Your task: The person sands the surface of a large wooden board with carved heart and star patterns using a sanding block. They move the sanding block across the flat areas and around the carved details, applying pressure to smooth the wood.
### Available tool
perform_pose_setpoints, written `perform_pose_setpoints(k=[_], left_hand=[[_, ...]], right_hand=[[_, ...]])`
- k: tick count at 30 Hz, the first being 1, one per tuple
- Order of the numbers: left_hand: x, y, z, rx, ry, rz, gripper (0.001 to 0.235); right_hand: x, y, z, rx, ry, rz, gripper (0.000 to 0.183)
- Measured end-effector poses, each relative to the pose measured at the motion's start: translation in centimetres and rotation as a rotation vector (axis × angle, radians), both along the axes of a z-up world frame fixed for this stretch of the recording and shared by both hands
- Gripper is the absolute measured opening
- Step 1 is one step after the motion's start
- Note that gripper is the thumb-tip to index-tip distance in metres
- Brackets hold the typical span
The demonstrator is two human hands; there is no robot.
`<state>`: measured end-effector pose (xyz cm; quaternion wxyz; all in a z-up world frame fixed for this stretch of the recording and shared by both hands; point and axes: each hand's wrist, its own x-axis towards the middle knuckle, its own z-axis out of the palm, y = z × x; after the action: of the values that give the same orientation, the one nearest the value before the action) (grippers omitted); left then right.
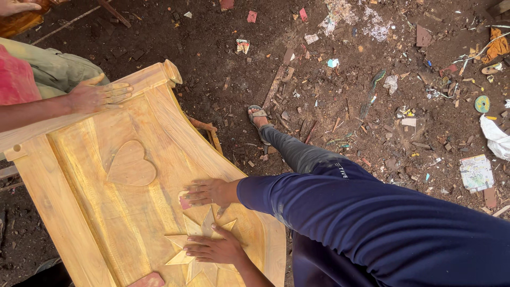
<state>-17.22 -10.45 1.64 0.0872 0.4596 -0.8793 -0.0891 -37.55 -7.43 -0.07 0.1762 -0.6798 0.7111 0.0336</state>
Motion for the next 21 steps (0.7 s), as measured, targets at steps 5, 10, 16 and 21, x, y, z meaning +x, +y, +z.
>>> perform_pose_setpoints(k=[5, 10, 16, 21], left_hand=[[0.1, -1.9, 0.1, 0.021, -0.026, -0.003, 0.088], [0.8, -4.0, -0.6, 0.054, -0.044, -0.039, 0.091], [1.9, -5.9, -1.6, 0.122, -0.133, -0.021, 0.111], [2.3, -6.8, -1.6, 0.081, -0.184, -0.048, 0.133]], right_hand=[[0.1, 0.0, 0.5, 0.003, -0.013, 0.02, 0.109], [0.1, 0.1, 0.7, 0.022, 0.008, 0.01, 0.112], [0.2, 0.2, 0.3, 0.006, 0.007, 0.014, 0.115], [0.3, -0.3, -0.5, 0.01, 0.023, 0.022, 0.117]])
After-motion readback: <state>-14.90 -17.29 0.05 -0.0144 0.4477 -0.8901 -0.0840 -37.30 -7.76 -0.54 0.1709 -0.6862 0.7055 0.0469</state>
